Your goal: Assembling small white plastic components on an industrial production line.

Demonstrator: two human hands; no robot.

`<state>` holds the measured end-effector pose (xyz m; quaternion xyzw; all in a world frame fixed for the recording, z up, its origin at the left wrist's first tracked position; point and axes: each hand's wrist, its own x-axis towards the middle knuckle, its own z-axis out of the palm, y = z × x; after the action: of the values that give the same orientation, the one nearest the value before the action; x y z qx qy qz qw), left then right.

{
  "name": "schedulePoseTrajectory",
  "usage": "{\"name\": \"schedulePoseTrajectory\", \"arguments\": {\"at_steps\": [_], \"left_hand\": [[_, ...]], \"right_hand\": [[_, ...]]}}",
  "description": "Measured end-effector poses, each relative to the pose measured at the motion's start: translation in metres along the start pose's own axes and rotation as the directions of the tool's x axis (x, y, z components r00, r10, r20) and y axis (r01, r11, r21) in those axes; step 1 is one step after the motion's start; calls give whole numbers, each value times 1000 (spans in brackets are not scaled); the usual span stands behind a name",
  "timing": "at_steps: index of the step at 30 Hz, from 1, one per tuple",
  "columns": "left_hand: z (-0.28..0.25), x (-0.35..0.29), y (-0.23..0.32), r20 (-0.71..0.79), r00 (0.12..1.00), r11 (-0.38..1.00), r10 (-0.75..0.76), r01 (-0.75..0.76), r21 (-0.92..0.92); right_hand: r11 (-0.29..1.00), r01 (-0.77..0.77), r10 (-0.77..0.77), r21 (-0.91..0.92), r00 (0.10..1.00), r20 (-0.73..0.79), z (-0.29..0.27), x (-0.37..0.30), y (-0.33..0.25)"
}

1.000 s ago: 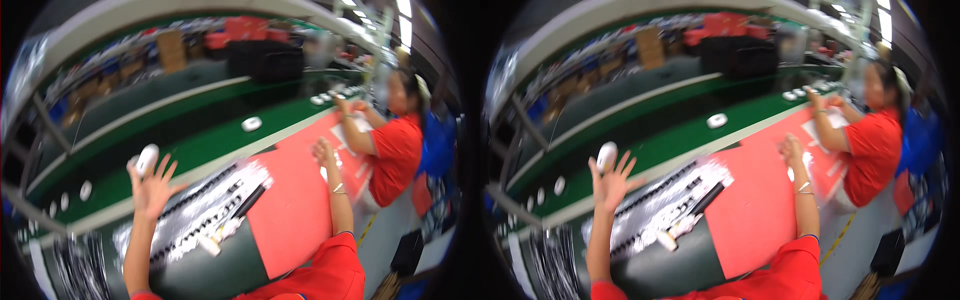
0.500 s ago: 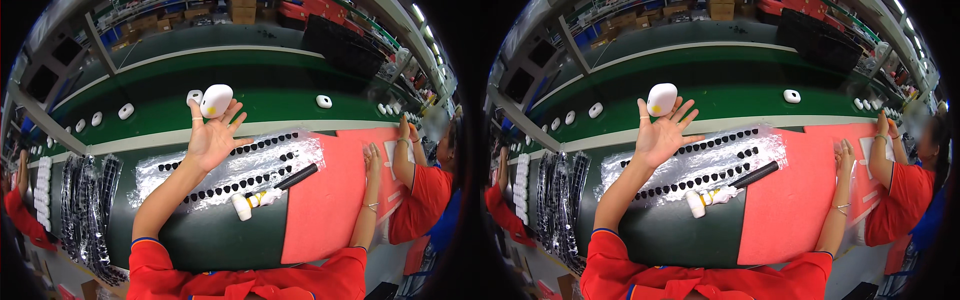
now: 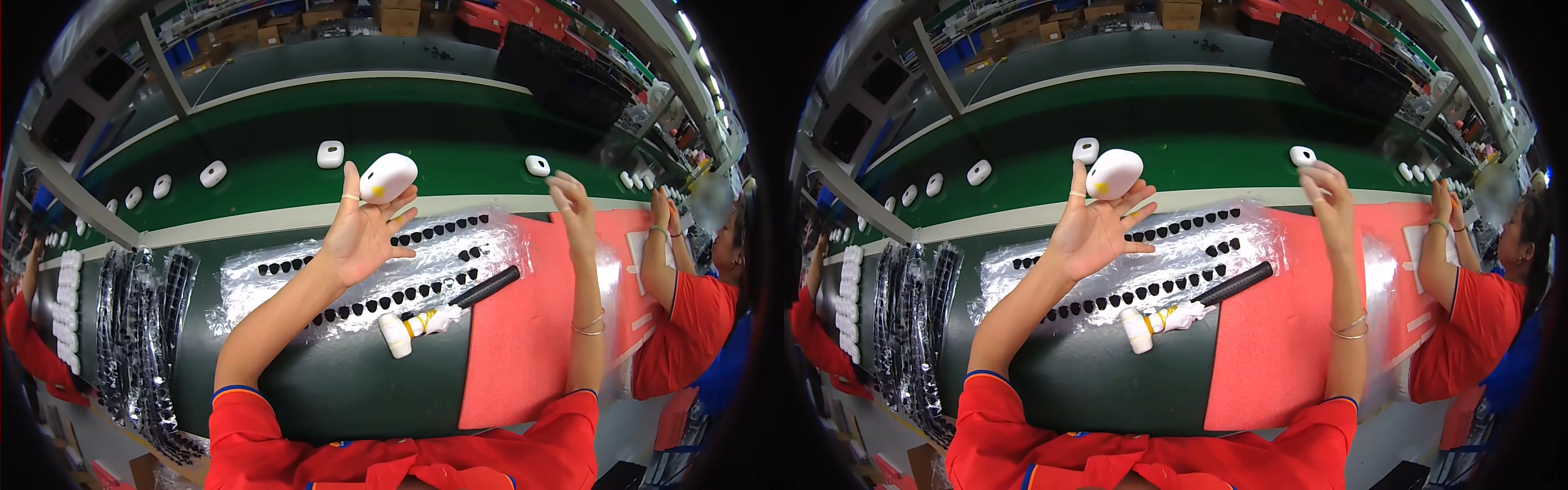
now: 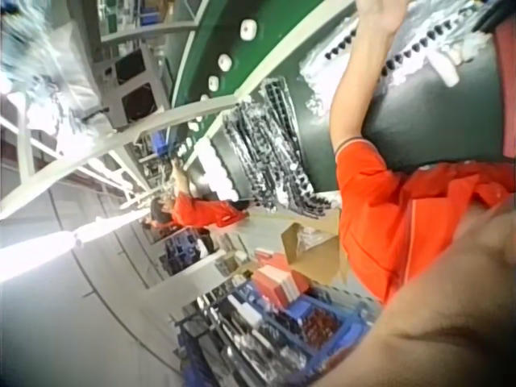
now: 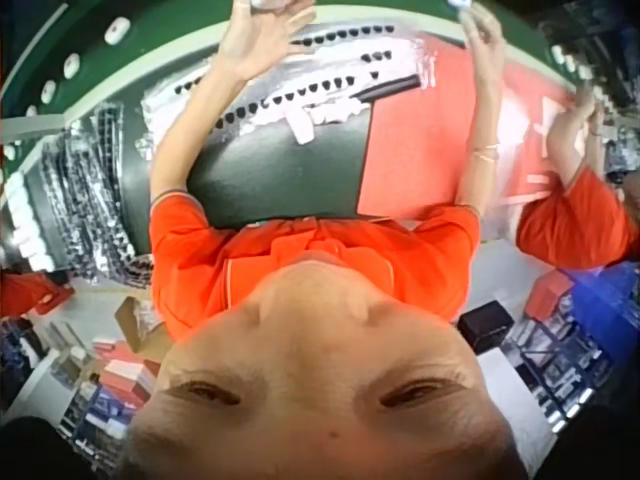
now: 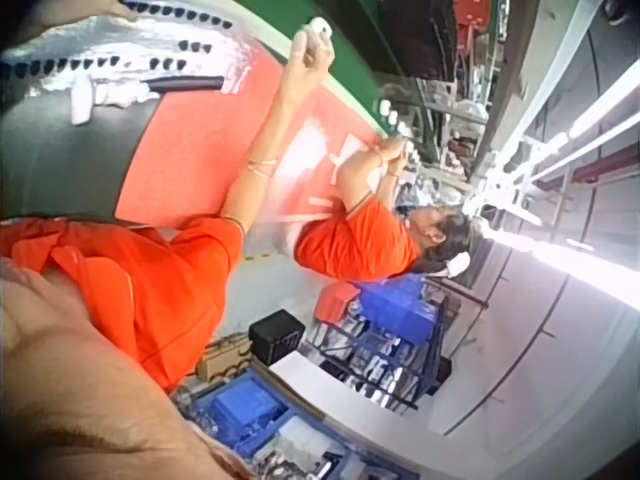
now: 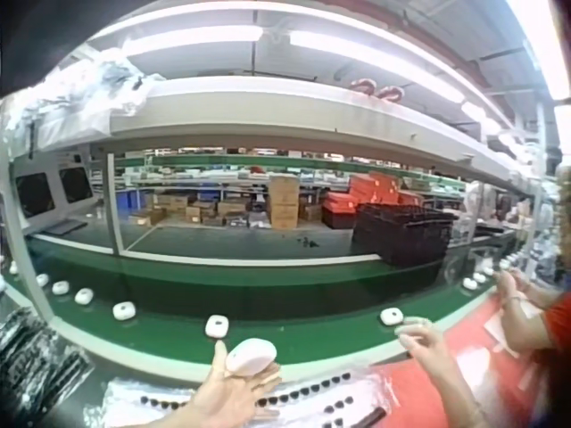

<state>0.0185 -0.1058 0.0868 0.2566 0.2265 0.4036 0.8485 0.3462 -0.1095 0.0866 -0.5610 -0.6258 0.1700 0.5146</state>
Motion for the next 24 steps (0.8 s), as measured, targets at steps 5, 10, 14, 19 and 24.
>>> {"name": "schedulePoseTrajectory", "arguments": {"at_steps": [5,10,14,19,24], "left_hand": [[-2,-2,-2,-8,998,997,-62,62,56],[8,-4,-3,-38,996,992,-85,89,94],[9,-6,-1,-48,993,985,-106,112,133],[12,-4,-3,-6,989,978,-147,146,149],[2,-4,-1,153,975,977,-164,139,161]], "right_hand": [[976,218,-207,2,927,312,72,9,-82],[952,251,-302,175,862,407,109,8,-101],[953,201,-282,225,859,428,109,7,-102],[953,162,-262,255,863,433,108,8,-97],[951,39,-169,308,897,409,105,16,-81]]}}
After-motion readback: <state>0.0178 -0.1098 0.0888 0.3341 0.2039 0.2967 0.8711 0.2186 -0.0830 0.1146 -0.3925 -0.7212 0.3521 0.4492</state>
